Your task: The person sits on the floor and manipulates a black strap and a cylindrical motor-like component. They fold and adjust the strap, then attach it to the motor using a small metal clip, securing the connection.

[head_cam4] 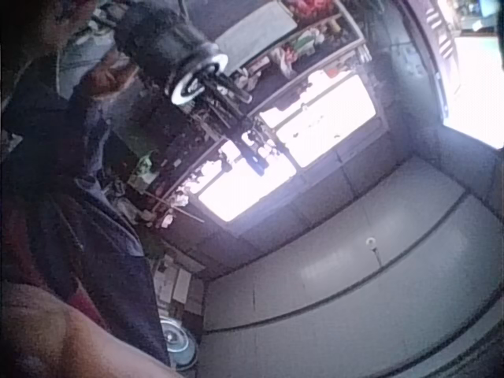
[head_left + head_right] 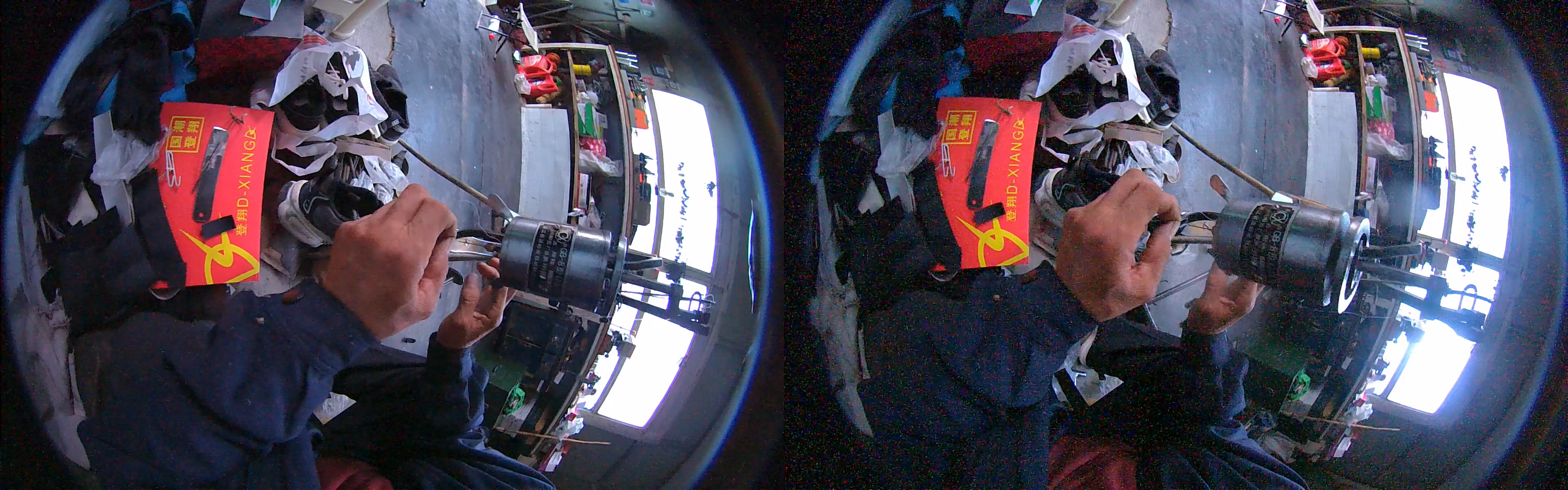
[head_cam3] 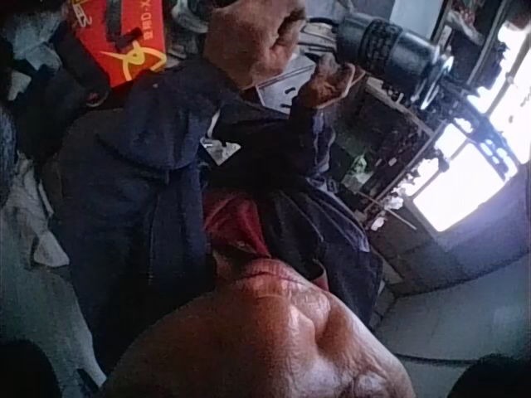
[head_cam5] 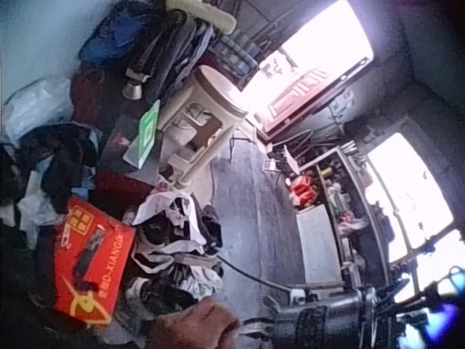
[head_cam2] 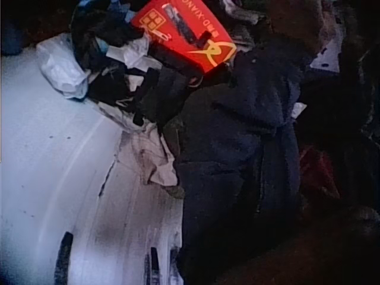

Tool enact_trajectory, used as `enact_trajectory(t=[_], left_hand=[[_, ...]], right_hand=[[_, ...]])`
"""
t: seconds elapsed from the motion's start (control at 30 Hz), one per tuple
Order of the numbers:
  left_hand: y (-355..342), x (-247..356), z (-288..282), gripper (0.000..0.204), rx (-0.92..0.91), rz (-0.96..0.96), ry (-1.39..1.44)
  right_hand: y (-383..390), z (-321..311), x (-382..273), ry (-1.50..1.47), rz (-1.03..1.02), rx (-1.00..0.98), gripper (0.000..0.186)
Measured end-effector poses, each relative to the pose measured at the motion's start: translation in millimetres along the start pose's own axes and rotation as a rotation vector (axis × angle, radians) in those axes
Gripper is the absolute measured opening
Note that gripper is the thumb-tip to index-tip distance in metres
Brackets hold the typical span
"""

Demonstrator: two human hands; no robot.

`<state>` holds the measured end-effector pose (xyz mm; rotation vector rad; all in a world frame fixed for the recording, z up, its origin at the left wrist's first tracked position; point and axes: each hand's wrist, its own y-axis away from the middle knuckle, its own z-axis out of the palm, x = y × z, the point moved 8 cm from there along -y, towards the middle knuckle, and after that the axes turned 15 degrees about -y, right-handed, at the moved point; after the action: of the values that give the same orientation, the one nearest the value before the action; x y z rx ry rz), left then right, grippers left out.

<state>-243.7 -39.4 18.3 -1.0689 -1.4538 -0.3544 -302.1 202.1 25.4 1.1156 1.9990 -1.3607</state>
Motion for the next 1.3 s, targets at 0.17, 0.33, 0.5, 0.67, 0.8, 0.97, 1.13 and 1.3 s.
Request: enact_trajectory(t=[0.17, 0.33, 0.5, 0.67, 0.8, 0.97, 1.13, 1.3], left_hand=[[-0.4, 0.6, -0.4, 0.022, 0.005, 0.006, 0.025], [0.1, 0.3, -0.5, 0.023, 0.001, 0.007, 0.037], [-0.3, 0.4, -1.3, 0.021, 0.020, 0.010, 0.044], [-0.4, -0.8, -1.5, 0.021, 0.021, -0.004, 0.031], [-0.3, -0.9, 0.1, 0.021, 0.011, -0.003, 0.021], [0.0, -0.7, 1.1, 0.021, 0.012, 0.002, 0.023], [-0.8, 1.5, 1.3, 0.017, 0.021, 0.043, -0.024], [-0.7, -0.6, 0.5, 0.020, 0.030, 0.010, -0.004]], right_hand=[[0.2, -0.7, -0.9, 0.037, -0.016, -0.002, 0.044], [1.5, -1.8, 2.0, -0.013, -0.015, 0.001, 0.045], [0.1, -2.1, 0.3, 0.031, -0.025, -0.021, 0.046], [-1.7, 1.1, -3.2, 0.023, -0.031, -0.034, 0.045], [-0.8, 1.5, -2.1, -0.018, 0.007, 0.007, 0.038], [-1.2, 0.1, -2.2, -0.002, -0.005, 0.038, 0.031], [-1.9, -1.1, -2.5, 0.037, -0.010, 0.003, 0.030], [-1.0, -3.4, 0.5, 0.053, -0.004, 0.030, 0.029]])
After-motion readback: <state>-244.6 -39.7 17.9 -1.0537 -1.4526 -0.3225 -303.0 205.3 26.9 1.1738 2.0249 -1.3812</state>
